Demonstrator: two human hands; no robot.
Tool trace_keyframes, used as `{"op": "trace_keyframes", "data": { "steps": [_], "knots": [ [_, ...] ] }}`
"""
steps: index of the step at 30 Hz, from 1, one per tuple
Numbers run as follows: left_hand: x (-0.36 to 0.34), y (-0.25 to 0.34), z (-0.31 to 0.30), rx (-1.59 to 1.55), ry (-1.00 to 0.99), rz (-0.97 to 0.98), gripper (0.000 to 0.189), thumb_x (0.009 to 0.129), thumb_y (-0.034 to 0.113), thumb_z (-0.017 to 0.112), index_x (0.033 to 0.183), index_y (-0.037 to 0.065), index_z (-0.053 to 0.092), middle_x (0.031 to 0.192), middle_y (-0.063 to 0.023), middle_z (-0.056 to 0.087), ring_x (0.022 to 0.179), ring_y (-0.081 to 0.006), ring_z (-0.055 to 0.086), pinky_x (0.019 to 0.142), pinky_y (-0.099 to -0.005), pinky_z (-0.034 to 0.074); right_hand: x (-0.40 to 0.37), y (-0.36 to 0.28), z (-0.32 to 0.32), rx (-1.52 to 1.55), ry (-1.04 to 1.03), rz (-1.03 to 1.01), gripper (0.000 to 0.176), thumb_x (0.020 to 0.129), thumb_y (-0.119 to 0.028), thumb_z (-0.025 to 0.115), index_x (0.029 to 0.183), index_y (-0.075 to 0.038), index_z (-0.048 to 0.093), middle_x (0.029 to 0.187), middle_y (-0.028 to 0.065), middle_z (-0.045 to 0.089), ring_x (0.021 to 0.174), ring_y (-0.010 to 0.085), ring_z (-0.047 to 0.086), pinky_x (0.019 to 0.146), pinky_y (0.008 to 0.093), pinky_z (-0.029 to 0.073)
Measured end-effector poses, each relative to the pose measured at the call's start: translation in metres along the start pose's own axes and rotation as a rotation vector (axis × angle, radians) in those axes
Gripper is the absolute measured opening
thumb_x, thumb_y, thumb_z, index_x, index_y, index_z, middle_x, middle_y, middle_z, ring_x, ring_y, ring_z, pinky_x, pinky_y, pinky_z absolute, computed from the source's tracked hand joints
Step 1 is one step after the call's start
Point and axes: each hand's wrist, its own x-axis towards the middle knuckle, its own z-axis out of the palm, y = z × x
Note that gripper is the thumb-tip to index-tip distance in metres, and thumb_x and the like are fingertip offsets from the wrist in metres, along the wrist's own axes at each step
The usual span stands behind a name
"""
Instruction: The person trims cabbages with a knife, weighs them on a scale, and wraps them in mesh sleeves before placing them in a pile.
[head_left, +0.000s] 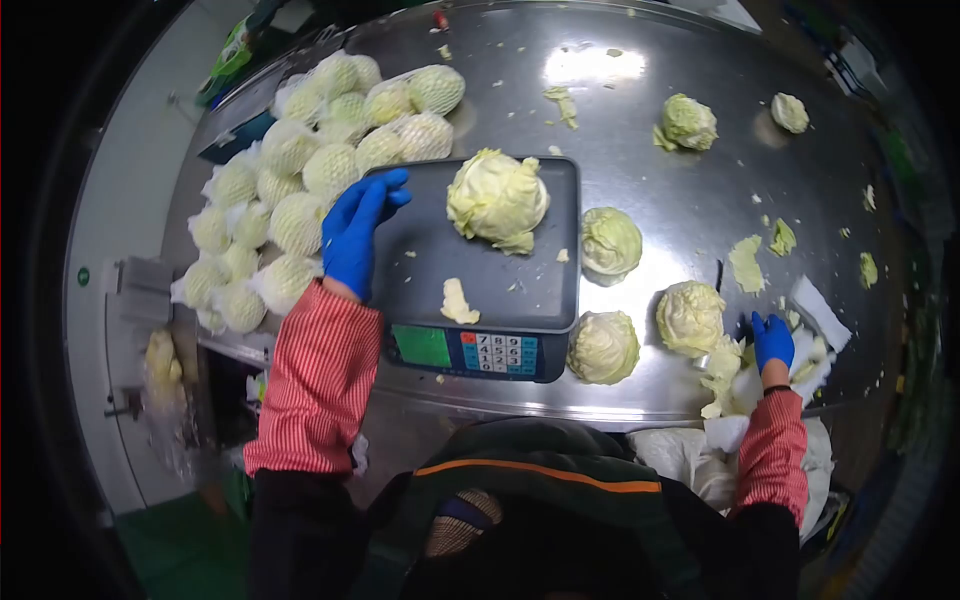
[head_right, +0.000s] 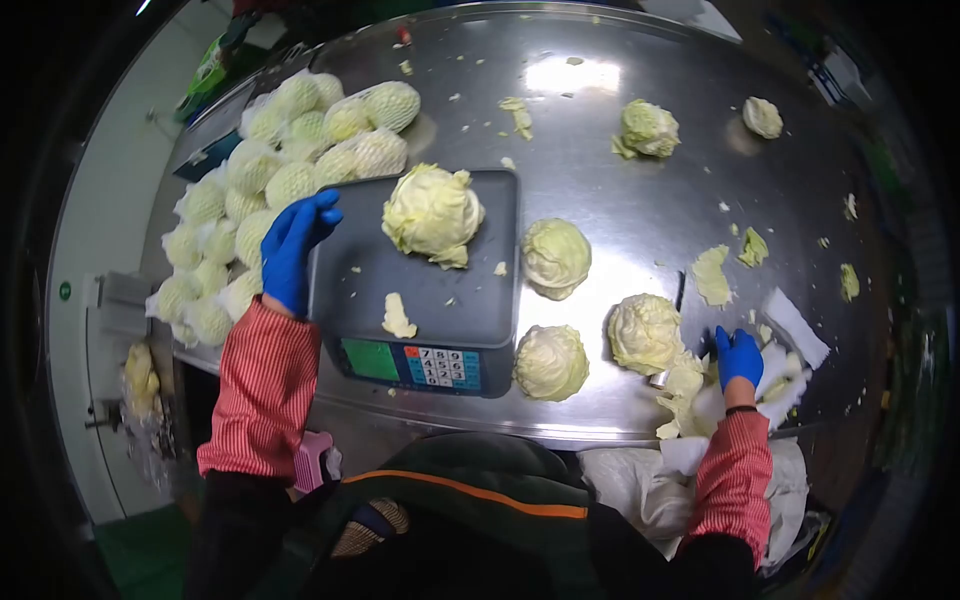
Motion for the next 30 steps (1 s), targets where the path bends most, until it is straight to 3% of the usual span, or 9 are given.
{"op": "trace_keyframes", "data": {
  "steps": [4, 9, 10, 11, 13, 15, 19, 26, 30],
  "knots": [
    [0.018, 0.008, 0.012, 0.025, -0.024, -0.041, 0.035, 0.091, 0.03, 0.057, 0.115, 0.004, 0.061, 0.106, -0.0064, 0.064, 0.094, -0.0128, 0.06, 0.086, -0.0295, 0.046, -0.013, -0.053, 0.005, 0.264, -0.142, -0.079, 0.044, 0.086, -0.048, 0.051, 0.096, -0.006, 0.061, 0.096, 0.0217, 0.064, 0.091, 0.0396, 0.06, 0.075, 0.0457, 0.046],
    [0.05, -0.002, 0.05, 0.233, -0.063, -0.02, 0.049, 0.085, 0.04, 0.063, 0.121, 0.007, 0.058, 0.112, -0.0109, 0.061, 0.103, -0.0199, 0.057, 0.089, -0.0325, 0.044, -0.019, -0.07, 0.004, 0.072, -0.277, -0.053, 0.04, 0.086, -0.044, 0.048, 0.105, -0.009, 0.058, 0.098, 0.0208, 0.064, 0.095, 0.0392, 0.06, 0.077, 0.0456, 0.047],
    [0.058, -0.008, 0.058, 0.357, -0.126, -0.125, 0.061, 0.083, 0.047, 0.064, 0.128, 0.008, 0.051, 0.119, -0.016, 0.058, 0.109, -0.026, 0.055, 0.094, -0.0334, 0.042, -0.022, -0.071, 0.001, 0.041, -0.285, -0.064, 0.04, 0.086, -0.044, 0.049, 0.104, -0.009, 0.058, 0.098, 0.0205, 0.065, 0.095, 0.0389, 0.06, 0.077, 0.0457, 0.047],
    [0.072, -0.025, 0.065, 0.386, -0.206, -0.062, 0.074, 0.078, 0.054, 0.065, 0.132, 0.007, 0.046, 0.123, -0.0195, 0.055, 0.114, -0.029, 0.053, 0.097, -0.0342, 0.041, -0.025, -0.072, -0.001, 0.01, -0.29, -0.073, 0.04, 0.086, -0.044, 0.049, 0.104, -0.009, 0.058, 0.098, 0.0202, 0.065, 0.095, 0.0386, 0.06, 0.077, 0.0458, 0.047],
    [0.078, -0.045, 0.074, 0.596, -0.257, -0.063, 0.081, 0.076, 0.057, 0.066, 0.133, 0.005, 0.044, 0.126, -0.0207, 0.053, 0.118, -0.031, 0.051, 0.1, -0.0343, 0.039, -0.03, -0.067, -0.006, 0.011, -0.291, -0.064, 0.039, 0.085, -0.043, 0.051, 0.102, -0.009, 0.06, 0.096, 0.0196, 0.065, 0.093, 0.0377, 0.061, 0.077, 0.0457, 0.047],
    [0.084, -0.049, 0.075, 0.395, -0.44, -0.211, 0.078, 0.076, 0.054, 0.069, 0.129, 0.001, 0.047, 0.122, -0.0159, 0.056, 0.114, -0.0245, 0.053, 0.099, -0.0325, 0.039, -0.039, -0.065, -0.013, 0.015, -0.282, -0.068, 0.038, 0.083, -0.043, 0.053, 0.099, -0.009, 0.061, 0.094, 0.0189, 0.066, 0.091, 0.0368, 0.062, 0.077, 0.0453, 0.048],
    [0.088, -0.049, 0.061, 0.273, -0.539, -0.3, 0.067, 0.081, 0.046, 0.067, 0.125, -0.001, 0.049, 0.12, -0.0135, 0.057, 0.112, -0.0209, 0.053, 0.097, -0.0325, 0.04, -0.064, -0.071, -0.015, 0.061, -0.297, -0.046, 0.036, 0.079, -0.042, 0.058, 0.092, -0.008, 0.064, 0.09, 0.0179, 0.066, 0.087, 0.0348, 0.063, 0.076, 0.0439, 0.049],
    [0.066, -0.048, 0.059, -0.084, -0.261, -0.385, 0.052, 0.08, 0.025, 0.071, 0.12, 0.002, 0.047, 0.112, -0.0128, 0.057, 0.106, -0.0226, 0.056, 0.092, -0.0349, 0.046, -0.074, -0.064, 0.02, -0.042, -0.076, -0.162, 0.028, 0.073, -0.037, 0.065, 0.084, -0.011, 0.066, 0.078, 0.0112, 0.063, 0.074, 0.0287, 0.062, 0.069, 0.0418, 0.049],
    [0.06, -0.047, 0.062, -0.674, -0.48, -0.436, 0.056, 0.09, 0.033, 0.053, 0.135, 0.003, 0.04, 0.136, -0.0137, 0.046, 0.125, -0.0286, 0.045, 0.106, -0.0453, 0.035, -0.089, -0.072, -0.004, 0.065, -0.121, -0.1, 0.03, 0.071, -0.037, 0.066, 0.083, -0.009, 0.065, 0.08, 0.0135, 0.063, 0.079, 0.0305, 0.062, 0.072, 0.0423, 0.049]
  ]
}}
